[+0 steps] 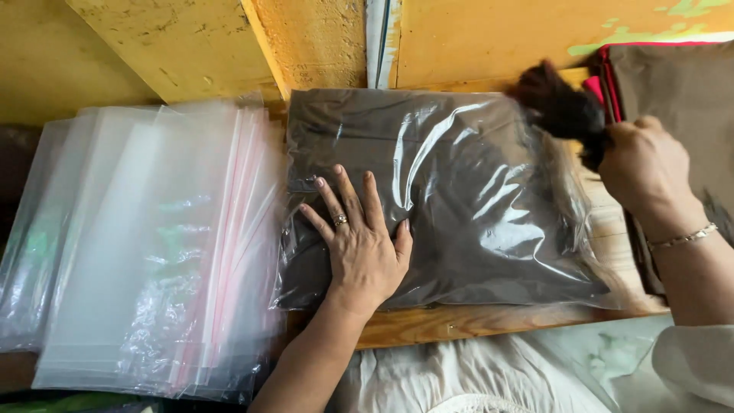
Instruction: Smoothing a brown fabric item inside a plastic zip-lock bag and sealing the closure.
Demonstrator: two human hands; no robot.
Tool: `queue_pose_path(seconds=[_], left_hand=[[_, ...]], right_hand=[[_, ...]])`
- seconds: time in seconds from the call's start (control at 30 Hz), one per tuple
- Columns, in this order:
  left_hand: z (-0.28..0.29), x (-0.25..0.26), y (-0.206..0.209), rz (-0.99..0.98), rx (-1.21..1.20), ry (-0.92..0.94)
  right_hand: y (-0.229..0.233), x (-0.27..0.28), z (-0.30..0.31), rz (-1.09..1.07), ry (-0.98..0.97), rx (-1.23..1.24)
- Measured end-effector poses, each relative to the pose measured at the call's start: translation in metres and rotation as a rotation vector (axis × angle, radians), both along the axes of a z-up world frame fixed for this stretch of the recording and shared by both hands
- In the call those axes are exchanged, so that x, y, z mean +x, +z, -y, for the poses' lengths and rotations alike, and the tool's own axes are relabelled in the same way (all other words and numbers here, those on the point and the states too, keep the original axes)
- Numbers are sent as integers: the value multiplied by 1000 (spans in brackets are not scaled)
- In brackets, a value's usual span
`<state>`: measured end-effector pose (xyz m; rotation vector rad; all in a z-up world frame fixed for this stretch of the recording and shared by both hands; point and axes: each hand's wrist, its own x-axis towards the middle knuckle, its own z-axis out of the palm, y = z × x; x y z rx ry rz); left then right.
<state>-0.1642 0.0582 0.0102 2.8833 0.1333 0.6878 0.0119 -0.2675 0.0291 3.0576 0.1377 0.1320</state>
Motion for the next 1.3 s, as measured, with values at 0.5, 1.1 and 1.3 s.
queue_pose_path(seconds=[0.5,1.1,1.3], left_hand=[[1,0,-16,210,-145,-14],[0,0,15,-116,-482,-59],[-19,-5,55,-322,-589,-123]], right_hand=[[35,-9,-203,-88,577,118],[-3,-22,-88,206,348,-206],[35,-35,-57,158,102,-83]])
